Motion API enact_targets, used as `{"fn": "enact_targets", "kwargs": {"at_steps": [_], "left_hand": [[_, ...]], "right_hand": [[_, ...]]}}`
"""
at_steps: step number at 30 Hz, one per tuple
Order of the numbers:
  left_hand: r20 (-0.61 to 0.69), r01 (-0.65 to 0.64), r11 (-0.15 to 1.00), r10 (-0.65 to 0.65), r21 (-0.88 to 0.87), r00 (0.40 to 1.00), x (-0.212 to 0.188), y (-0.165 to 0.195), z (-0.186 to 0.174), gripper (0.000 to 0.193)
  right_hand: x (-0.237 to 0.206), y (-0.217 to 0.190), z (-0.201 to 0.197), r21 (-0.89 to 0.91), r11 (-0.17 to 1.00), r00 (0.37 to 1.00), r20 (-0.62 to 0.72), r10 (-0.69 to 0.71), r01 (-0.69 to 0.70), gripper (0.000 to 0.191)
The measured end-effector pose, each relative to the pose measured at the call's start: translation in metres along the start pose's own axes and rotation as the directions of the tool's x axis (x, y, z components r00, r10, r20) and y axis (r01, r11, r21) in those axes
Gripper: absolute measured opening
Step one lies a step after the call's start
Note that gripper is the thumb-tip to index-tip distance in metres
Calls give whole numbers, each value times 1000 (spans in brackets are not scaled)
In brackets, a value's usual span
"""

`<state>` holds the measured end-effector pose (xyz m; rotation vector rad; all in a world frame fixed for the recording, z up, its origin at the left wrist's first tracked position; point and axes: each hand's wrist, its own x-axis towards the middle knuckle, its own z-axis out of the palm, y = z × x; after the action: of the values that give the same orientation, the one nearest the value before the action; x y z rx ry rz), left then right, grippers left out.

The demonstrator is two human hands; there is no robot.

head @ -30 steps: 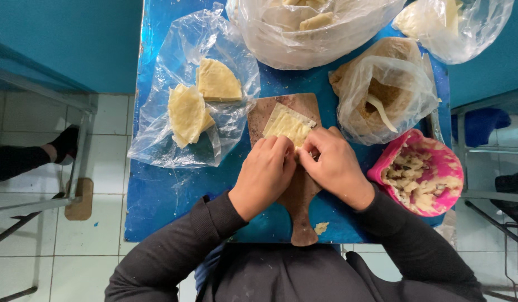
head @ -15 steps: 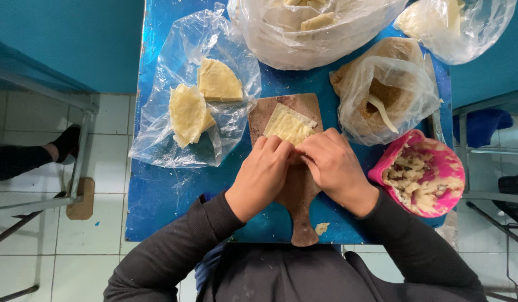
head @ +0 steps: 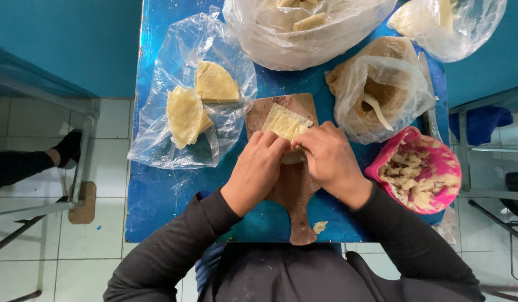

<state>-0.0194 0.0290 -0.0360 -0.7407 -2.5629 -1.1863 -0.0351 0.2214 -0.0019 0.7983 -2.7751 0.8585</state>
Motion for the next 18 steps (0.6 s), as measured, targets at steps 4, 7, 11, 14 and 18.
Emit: {"fn": "enact_targets", "kwargs": {"at_steps": [4,7,11,14,18], "left_hand": [[10,-44,997,43,68,999,1,1,-2,24],[61,-56,994,50,95,997,1,-1,-4,22],[53,-20,999,18,33,998,-2,-2,-6,22],[25,-31,998,30,47,999,0,-4,-6,23],[22,-46,995,45,86,999,1,-3,-8,24]], "right_hand": [[-2,-3,0,-129,991,999,27,-32,35,13],[-4,-5,1,-117,993,999,45,-1,6,9],[-5,-3,0,-30,999,999,27,34,-33,3],[-1,1,1,56,996,998,-17,64,-63,3],[3,3,2,103,992,997,-30,70,-67,6]]}}
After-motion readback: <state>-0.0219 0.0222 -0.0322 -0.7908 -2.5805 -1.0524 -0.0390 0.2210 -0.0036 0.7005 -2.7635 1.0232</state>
